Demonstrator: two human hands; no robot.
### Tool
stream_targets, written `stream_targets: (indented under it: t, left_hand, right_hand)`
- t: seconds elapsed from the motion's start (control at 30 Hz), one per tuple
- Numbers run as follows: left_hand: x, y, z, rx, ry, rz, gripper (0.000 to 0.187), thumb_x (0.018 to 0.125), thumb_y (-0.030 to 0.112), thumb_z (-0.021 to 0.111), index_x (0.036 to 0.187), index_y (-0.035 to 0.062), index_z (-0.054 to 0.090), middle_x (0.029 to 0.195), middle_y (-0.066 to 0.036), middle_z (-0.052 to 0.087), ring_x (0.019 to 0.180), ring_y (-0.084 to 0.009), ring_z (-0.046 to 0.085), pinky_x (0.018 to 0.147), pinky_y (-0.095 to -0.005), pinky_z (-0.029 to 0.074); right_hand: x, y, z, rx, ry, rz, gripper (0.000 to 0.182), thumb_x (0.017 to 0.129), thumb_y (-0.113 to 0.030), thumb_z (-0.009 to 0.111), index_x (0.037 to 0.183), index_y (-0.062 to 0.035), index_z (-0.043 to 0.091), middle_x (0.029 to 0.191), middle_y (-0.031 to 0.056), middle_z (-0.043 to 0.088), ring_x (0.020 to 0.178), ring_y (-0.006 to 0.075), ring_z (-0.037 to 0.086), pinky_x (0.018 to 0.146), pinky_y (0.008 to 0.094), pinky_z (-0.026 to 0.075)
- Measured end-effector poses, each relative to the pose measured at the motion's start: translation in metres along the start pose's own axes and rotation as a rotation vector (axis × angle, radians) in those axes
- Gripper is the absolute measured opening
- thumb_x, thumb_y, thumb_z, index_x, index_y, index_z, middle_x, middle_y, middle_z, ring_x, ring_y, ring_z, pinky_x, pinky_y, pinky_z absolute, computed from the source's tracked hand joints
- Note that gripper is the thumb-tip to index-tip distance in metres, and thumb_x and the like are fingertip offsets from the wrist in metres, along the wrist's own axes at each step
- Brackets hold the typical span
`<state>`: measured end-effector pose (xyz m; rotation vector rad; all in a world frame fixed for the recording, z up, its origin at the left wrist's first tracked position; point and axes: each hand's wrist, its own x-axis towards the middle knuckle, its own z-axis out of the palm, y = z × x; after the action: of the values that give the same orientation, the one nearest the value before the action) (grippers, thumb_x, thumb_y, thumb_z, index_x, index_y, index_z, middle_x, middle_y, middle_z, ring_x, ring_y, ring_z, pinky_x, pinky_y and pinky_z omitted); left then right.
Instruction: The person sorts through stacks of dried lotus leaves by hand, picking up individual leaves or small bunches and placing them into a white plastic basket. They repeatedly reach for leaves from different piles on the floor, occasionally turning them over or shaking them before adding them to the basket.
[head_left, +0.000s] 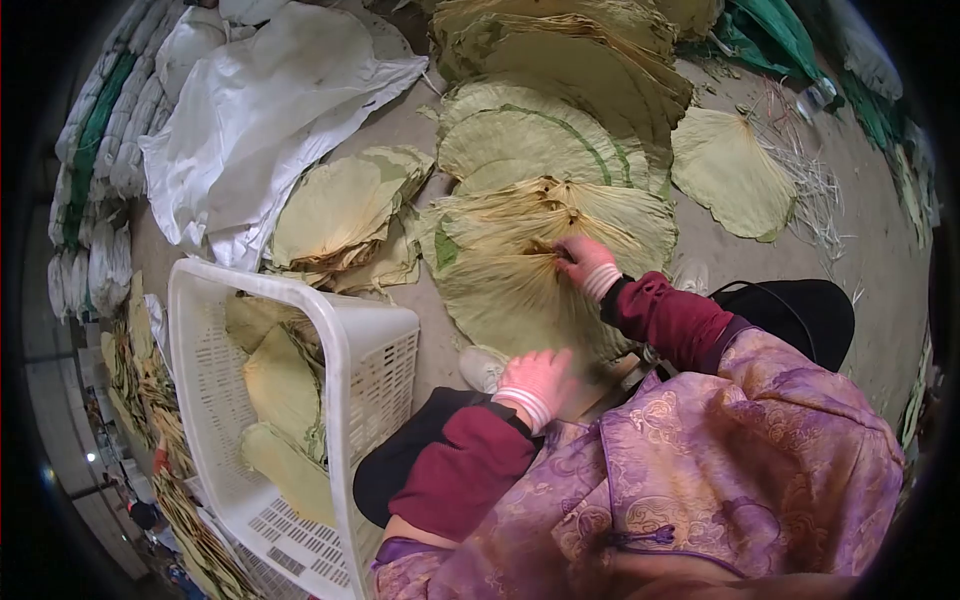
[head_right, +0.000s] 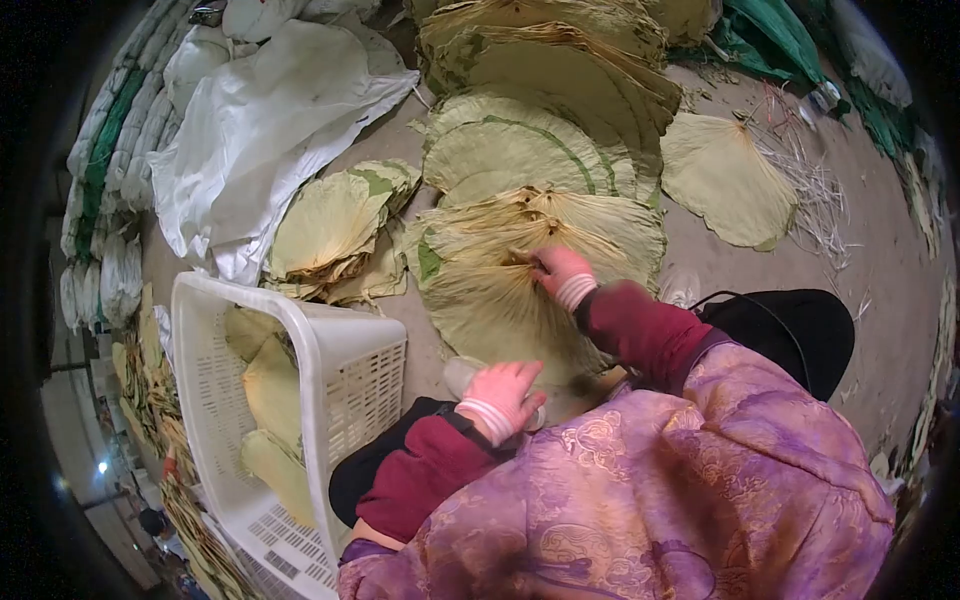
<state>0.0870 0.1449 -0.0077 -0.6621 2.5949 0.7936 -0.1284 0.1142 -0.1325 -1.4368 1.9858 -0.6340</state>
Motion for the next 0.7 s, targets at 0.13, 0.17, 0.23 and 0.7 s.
stream_targets:
  t: [0.13, 0.17, 0.23, 0.7]
  left_hand:
    - [-0.003, 0.004, 0.001, 0.035, -0.059, -0.010, 0.044, 0.082, 0.035, 0.055, 0.118, 0.0101, 0.049, 0.100, -0.013, 0.059, 0.095, -0.0307, 0.056, 0.079, -0.0408, 0.046]
    - [-0.003, 0.004, 0.002, 0.023, -0.057, -0.011, 0.044, 0.082, 0.035, 0.055, 0.118, 0.0103, 0.049, 0.100, -0.013, 0.058, 0.095, -0.0305, 0.056, 0.079, -0.0407, 0.046]
    - [-0.003, 0.003, 0.004, 0.011, -0.054, -0.014, 0.044, 0.081, 0.035, 0.056, 0.117, 0.0104, 0.049, 0.100, -0.013, 0.058, 0.095, -0.0302, 0.056, 0.079, -0.0406, 0.046]
    - [0.017, -0.014, -0.017, 0.075, 0.280, -0.290, 0.080, 0.066, 0.022, 0.071, 0.134, 0.0068, 0.031, 0.113, -0.022, 0.053, 0.104, -0.0353, 0.052, 0.086, -0.0435, 0.043]
  right_hand:
    - [0.021, 0.000, 0.006, -0.063, 0.089, -0.125, 0.019, 0.072, -0.015, 0.062, 0.090, -0.0097, 0.060, 0.091, 0.0124, 0.059, 0.087, 0.0317, 0.058, 0.072, 0.0388, 0.047]
    - [0.028, -0.003, 0.008, -0.136, 0.120, -0.196, 0.017, 0.071, -0.014, 0.062, 0.088, -0.0100, 0.060, 0.091, 0.0123, 0.058, 0.088, 0.0322, 0.057, 0.072, 0.0395, 0.047]
    - [0.045, -0.004, 0.015, -0.235, 0.206, -0.329, 0.014, 0.071, -0.012, 0.060, 0.085, -0.0114, 0.059, 0.093, 0.0123, 0.057, 0.087, 0.0340, 0.057, 0.071, 0.0409, 0.047]
    - [-0.054, -0.058, 0.001, 0.848, -0.886, -0.134, 0.038, 0.077, -0.021, 0.067, 0.110, -0.0060, 0.056, 0.091, 0.0123, 0.061, 0.088, 0.0180, 0.056, 0.081, 0.0296, 0.045]
